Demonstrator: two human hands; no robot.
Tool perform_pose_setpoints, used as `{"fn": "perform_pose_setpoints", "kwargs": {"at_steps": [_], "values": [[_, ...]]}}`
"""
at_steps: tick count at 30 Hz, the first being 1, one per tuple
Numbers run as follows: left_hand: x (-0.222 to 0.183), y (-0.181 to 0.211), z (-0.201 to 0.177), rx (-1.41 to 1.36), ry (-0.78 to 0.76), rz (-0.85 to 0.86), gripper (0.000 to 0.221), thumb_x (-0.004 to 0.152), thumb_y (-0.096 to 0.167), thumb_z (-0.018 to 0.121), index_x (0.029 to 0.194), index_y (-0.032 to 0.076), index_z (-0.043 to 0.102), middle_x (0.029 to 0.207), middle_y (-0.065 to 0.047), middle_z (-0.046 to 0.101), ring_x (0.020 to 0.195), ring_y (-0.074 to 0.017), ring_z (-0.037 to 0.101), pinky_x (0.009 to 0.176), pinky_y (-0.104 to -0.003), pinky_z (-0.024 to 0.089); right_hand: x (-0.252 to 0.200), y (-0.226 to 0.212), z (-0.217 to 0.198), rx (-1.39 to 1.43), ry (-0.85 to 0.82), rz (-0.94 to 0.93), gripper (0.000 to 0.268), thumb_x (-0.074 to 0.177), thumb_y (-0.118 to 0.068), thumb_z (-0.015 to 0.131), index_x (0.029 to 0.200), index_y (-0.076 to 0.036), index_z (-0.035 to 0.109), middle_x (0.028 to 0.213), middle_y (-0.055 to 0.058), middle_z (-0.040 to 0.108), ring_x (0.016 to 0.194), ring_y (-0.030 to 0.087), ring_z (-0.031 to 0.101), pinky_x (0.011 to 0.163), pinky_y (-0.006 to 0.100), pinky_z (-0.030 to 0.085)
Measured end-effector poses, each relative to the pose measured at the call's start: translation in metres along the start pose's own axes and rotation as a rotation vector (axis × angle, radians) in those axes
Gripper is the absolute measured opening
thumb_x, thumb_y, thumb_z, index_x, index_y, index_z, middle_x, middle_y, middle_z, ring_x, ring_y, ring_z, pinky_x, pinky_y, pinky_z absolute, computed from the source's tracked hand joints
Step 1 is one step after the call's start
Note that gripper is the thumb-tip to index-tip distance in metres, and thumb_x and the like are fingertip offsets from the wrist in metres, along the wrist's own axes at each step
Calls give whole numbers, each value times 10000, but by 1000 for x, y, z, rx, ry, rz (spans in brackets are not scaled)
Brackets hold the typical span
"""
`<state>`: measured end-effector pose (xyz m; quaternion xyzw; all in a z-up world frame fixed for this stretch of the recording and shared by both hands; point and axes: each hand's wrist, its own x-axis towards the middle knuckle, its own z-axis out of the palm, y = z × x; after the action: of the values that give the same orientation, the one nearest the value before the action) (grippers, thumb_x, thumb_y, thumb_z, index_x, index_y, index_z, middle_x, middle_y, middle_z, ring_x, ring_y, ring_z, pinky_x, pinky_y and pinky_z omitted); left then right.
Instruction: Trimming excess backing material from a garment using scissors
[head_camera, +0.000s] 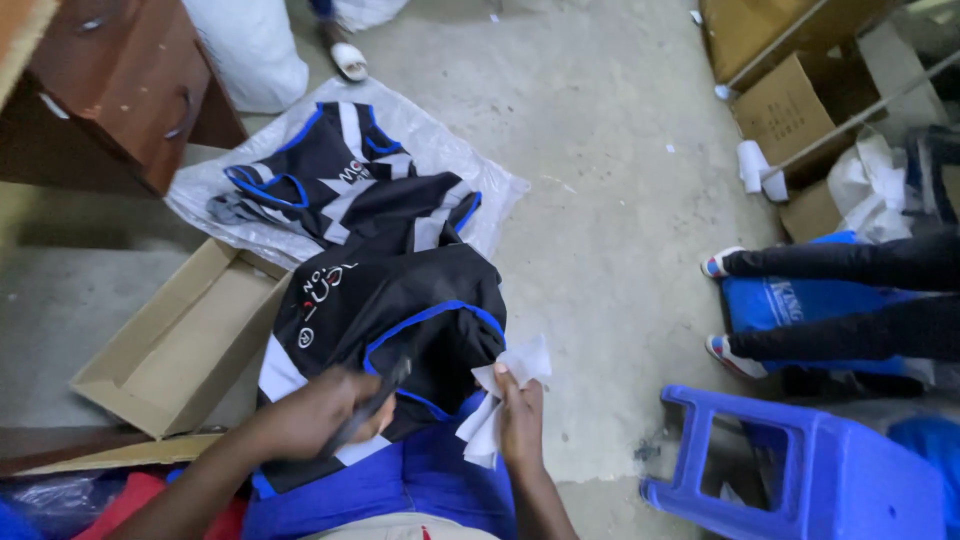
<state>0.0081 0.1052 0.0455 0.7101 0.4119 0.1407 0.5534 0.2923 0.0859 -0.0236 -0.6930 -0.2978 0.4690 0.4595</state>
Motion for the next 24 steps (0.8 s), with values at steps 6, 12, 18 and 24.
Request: {"fn": "perform_pose_setpoints", "kwargs": {"at_steps": [6,12,18,24], "values": [[-19,-64,35,318,-346,-198,112,749,230,694,835,198,629,768,-2,774,693,-175,740,621,-364,503,-10,-6,-39,-28,-128,28,300,873,-299,730,752,-26,757,670,22,548,595,152,547,593,334,393],[-3,-58,14,463,-500,-246,195,789,317,746,901,187,654,930,-71,761,867,-272,713,730,-419,496,-18,-28,-50,-162,-124,-71,388,886,-324,761,648,-21,800,590,11,585,528,145,557,524,328,362],[30,-39,5,435,-434,-185,164,823,255,709,927,153,632,876,-100,751,744,-316,697,651,-459,469,-17,-31,-57,-276,-114,-128,349,896,-364,758,693,-81,778,712,11,566,690,152,581,649,348,398],[48,-2,1,373,-398,-200,240,962,386,653,972,149,622,938,-90,756,836,-285,730,692,-417,487,-38,-43,-40,-148,-201,29,295,895,-280,774,1051,-32,813,945,63,812,881,164,729,742,333,554]]}}
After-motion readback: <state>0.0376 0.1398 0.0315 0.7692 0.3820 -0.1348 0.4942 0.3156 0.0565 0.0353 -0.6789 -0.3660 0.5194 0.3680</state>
